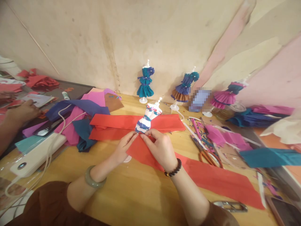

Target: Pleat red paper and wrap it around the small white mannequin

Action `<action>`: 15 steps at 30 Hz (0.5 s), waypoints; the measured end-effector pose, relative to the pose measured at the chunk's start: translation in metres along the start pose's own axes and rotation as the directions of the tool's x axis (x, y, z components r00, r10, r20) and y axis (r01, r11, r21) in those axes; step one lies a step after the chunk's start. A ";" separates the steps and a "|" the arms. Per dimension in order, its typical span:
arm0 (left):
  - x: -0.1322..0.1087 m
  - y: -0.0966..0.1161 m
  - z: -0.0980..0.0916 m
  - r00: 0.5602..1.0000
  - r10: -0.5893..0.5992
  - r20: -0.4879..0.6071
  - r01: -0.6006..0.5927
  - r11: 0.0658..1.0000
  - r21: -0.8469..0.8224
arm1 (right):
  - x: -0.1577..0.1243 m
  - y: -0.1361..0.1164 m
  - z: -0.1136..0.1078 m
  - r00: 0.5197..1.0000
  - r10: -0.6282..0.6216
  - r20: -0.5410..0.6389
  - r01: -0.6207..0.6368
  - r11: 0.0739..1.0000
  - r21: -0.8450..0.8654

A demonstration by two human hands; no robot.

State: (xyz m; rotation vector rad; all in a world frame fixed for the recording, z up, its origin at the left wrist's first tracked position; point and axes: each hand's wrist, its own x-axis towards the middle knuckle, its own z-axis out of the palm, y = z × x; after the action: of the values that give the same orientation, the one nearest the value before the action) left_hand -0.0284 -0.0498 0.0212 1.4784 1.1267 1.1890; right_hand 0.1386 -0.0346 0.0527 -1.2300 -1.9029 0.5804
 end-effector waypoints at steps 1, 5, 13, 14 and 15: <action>0.000 0.000 0.000 1.000 -0.002 0.002 0.002 1.000 -0.004 | 0.000 0.000 0.000 1.000 0.001 0.002 -0.001 1.000 0.002; 0.000 0.000 0.000 1.000 -0.013 0.013 0.013 1.000 -0.025 | 0.000 0.001 0.000 1.000 0.002 0.010 -0.002 1.000 0.007; 0.000 -0.005 0.000 1.000 0.000 0.019 0.001 1.000 -0.029 | 0.000 0.001 0.001 1.000 0.009 0.003 -0.009 1.000 0.019; 0.000 -0.005 0.000 1.000 0.001 0.018 -0.001 0.999 -0.033 | 0.000 0.001 0.001 1.000 0.011 0.001 -0.011 1.000 0.019; 0.000 -0.006 0.000 1.000 0.003 0.015 -0.003 0.999 -0.037 | 0.000 0.001 0.002 1.000 0.012 -0.002 -0.012 1.000 0.017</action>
State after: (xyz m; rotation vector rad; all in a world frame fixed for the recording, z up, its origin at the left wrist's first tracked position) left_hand -0.0287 -0.0490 0.0157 1.4595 1.0872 1.1924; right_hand 0.1380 -0.0341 0.0509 -1.2317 -1.8868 0.5999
